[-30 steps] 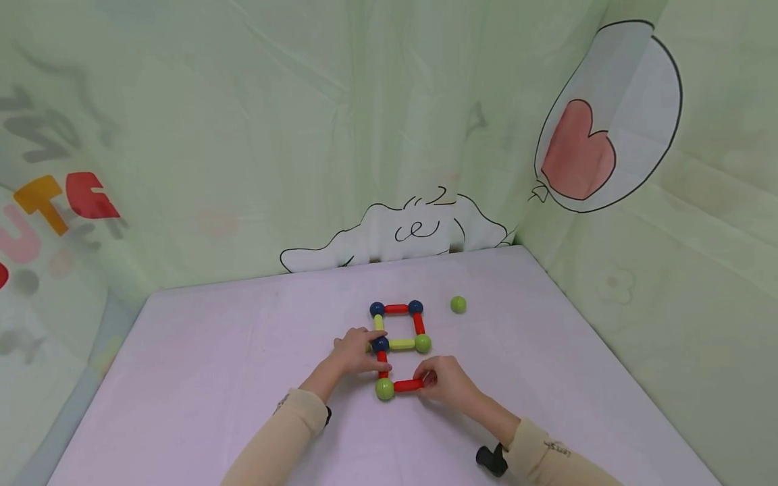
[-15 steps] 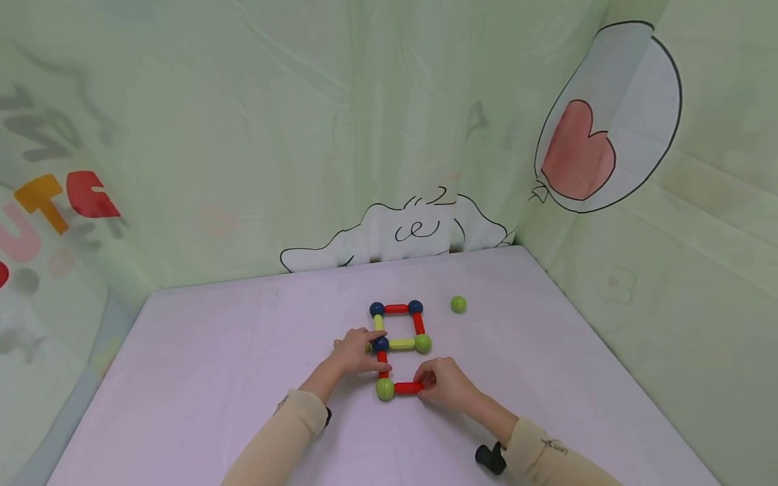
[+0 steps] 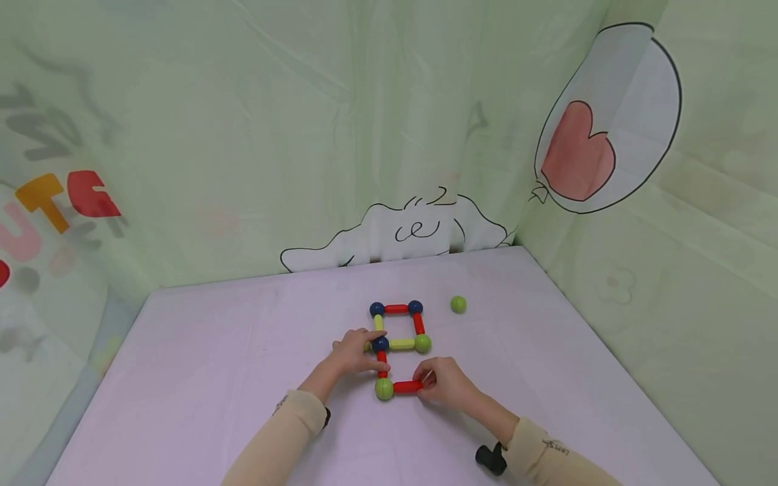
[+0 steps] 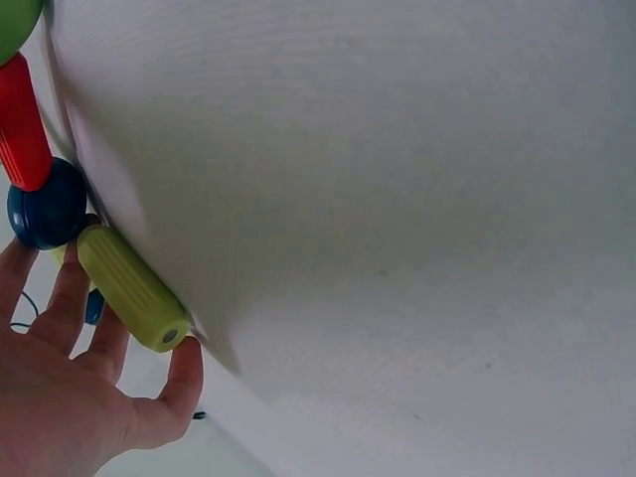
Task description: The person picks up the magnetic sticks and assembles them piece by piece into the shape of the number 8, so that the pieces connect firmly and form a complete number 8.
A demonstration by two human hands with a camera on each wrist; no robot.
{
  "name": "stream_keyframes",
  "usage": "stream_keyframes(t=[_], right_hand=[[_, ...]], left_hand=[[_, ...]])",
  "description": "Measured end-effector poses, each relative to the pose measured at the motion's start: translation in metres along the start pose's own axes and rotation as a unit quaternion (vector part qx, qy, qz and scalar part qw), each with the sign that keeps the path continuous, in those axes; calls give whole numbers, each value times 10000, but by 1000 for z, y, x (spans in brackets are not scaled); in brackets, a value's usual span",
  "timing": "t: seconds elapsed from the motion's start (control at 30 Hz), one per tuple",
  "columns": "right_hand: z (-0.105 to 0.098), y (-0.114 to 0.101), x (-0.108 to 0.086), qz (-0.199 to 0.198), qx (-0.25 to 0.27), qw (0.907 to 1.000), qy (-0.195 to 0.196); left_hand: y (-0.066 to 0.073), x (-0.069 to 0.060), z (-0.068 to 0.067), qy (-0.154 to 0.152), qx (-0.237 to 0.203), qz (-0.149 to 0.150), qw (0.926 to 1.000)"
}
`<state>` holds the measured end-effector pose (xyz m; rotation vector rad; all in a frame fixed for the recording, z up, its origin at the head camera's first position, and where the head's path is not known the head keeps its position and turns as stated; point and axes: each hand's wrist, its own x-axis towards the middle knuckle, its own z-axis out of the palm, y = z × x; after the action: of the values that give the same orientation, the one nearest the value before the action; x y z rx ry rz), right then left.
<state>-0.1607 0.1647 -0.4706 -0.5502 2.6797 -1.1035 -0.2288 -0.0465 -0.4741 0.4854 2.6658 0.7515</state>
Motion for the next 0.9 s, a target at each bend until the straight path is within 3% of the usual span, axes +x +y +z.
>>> stream_keyframes(t=[0.37,0.63,0.9], right_hand=[[-7,-1,2,311,132,9993,155],[-14,4,7,386,105,9963,767],[-35,24,25,451,-35,9854,1644]], left_hand=[[-3,0,2,57,-137,57,9999],[-4,0,2,111,-205,81,9997],[-3,0,1,40,-232,61,9997]])
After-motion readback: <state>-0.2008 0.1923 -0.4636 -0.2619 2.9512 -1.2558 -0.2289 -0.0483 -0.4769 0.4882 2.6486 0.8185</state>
